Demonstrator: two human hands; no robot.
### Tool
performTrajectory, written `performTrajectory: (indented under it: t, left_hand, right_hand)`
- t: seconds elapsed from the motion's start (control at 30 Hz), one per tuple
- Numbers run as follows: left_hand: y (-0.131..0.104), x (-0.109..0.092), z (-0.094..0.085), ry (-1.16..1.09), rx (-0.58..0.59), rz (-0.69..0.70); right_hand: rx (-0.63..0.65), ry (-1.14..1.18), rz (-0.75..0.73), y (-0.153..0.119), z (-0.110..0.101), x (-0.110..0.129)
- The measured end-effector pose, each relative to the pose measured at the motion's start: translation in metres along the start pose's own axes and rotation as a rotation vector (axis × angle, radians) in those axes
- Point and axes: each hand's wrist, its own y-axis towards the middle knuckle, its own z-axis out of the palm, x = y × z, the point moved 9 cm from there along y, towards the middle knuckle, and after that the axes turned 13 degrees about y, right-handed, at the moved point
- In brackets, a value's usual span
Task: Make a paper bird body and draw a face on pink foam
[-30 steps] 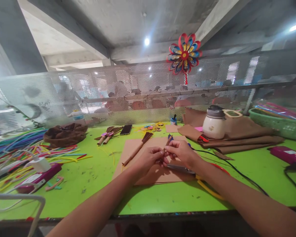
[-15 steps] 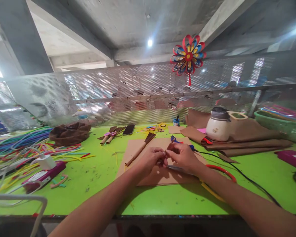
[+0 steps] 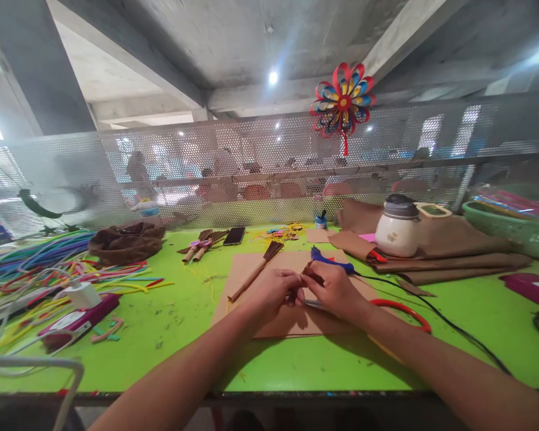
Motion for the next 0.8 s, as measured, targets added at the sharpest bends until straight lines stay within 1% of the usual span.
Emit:
performTrajectory:
  t: [0.13,0.43,0.7,0.8]
  left_hand:
    - [0.0,-0.003,0.001,0.024,0.007,0.006]
    - [0.0,0.0,-0.005,0.184,-0.078,0.005]
    - [-0.004,0.011,-0.005,0.355,-0.064,-0.055]
    - [-0.004,0.009,-0.002,0.413,-0.054,-0.07]
  right_hand:
    - [0.003,-0.031,-0.008,0.001,-0.002,0.001]
    - [0.05,-0.062,0.023,-0.004,0.005,0.0]
    - [0.064,-0.038,0.087,-0.005,0.008,-0.006]
    - [0.051,-0.006,0.105,-0.003,0.007,-0.008]
